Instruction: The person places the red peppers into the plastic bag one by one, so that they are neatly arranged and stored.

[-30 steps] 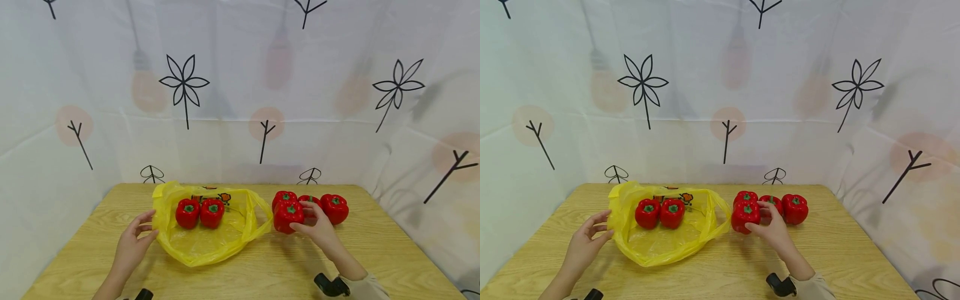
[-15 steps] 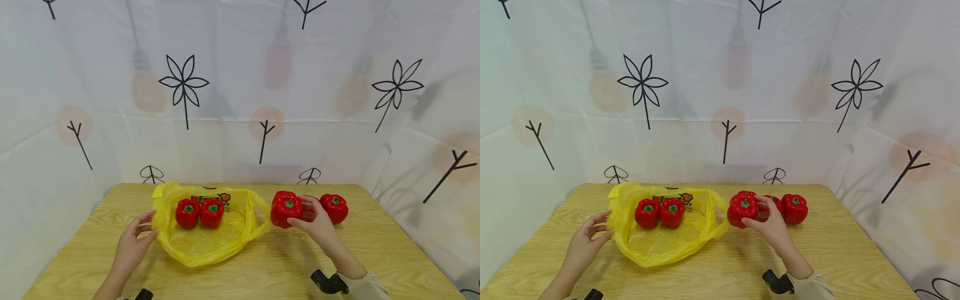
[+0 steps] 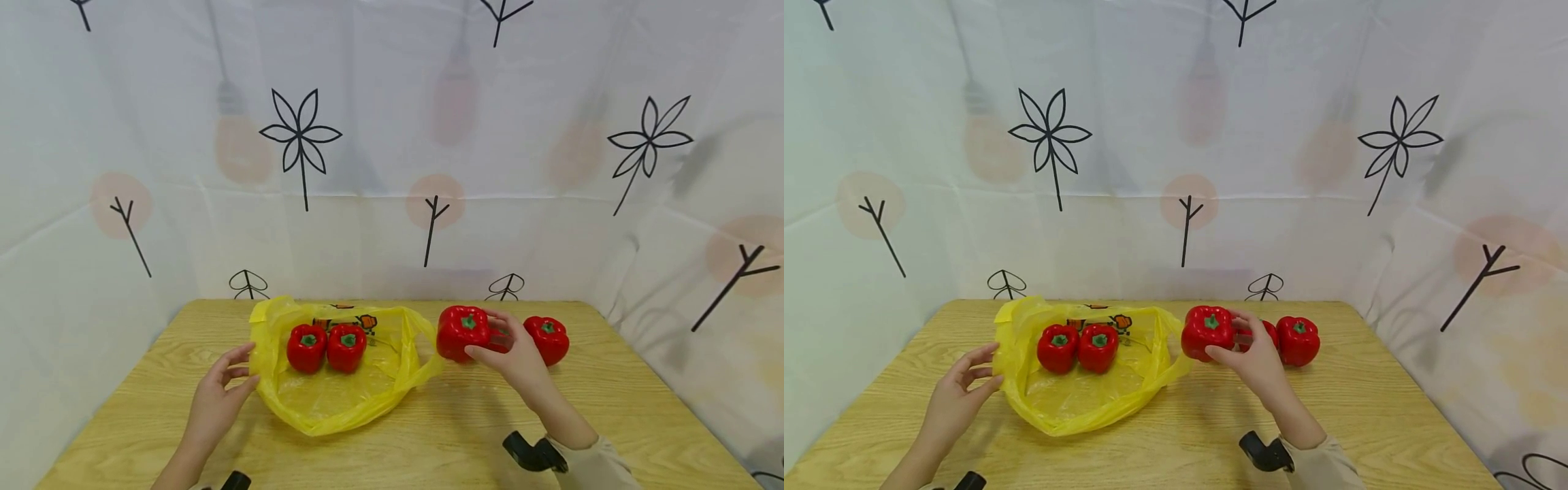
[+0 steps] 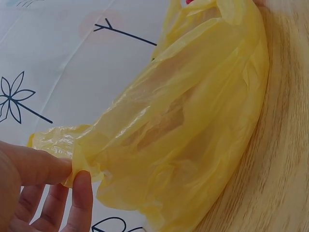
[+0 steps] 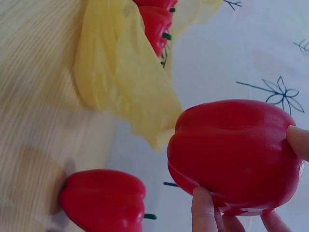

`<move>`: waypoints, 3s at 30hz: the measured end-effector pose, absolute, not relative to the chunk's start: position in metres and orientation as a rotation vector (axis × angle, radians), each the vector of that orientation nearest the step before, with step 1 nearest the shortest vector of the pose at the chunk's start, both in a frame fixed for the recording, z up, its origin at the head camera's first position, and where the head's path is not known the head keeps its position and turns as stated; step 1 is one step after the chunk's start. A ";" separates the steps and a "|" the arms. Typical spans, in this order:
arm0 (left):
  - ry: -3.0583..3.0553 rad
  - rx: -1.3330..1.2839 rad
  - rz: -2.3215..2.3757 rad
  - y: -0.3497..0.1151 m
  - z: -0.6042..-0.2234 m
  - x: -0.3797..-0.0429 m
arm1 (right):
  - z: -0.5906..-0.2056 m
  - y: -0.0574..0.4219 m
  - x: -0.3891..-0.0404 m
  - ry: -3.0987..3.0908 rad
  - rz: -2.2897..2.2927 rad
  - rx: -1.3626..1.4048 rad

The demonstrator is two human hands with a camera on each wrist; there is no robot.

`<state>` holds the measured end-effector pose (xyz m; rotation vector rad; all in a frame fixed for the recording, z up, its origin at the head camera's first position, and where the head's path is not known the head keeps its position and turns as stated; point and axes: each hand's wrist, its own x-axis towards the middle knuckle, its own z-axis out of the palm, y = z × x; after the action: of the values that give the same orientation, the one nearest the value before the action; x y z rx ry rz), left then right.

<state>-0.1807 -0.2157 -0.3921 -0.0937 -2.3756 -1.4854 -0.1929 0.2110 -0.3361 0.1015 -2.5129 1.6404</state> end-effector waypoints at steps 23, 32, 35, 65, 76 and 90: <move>-2.387 -0.071 -1.482 -0.214 -0.391 -0.181 | -0.319 0.190 -0.201 -2.474 1.732 0.157; -2.360 -0.104 -1.496 -0.215 -0.393 -0.180 | -0.321 0.180 -0.209 -2.464 1.754 0.186; -2.356 -0.107 -1.501 -0.215 -0.393 -0.180 | -0.321 0.177 -0.212 -2.455 1.780 0.204; -2.371 -0.098 -1.477 -0.216 -0.393 -0.180 | -0.333 0.140 -0.232 -2.469 1.824 0.219; -2.369 -0.109 -1.477 -0.217 -0.393 -0.180 | -0.346 0.125 -0.243 -2.486 1.802 0.173; -2.364 -0.119 -1.448 -0.217 -0.393 -0.180 | -0.364 0.110 -0.254 -2.557 1.762 0.171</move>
<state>-0.1802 -0.2165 -0.3928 -0.1186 -2.3645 -1.4482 -0.2539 0.1101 -0.3635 0.1708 -2.5570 1.7622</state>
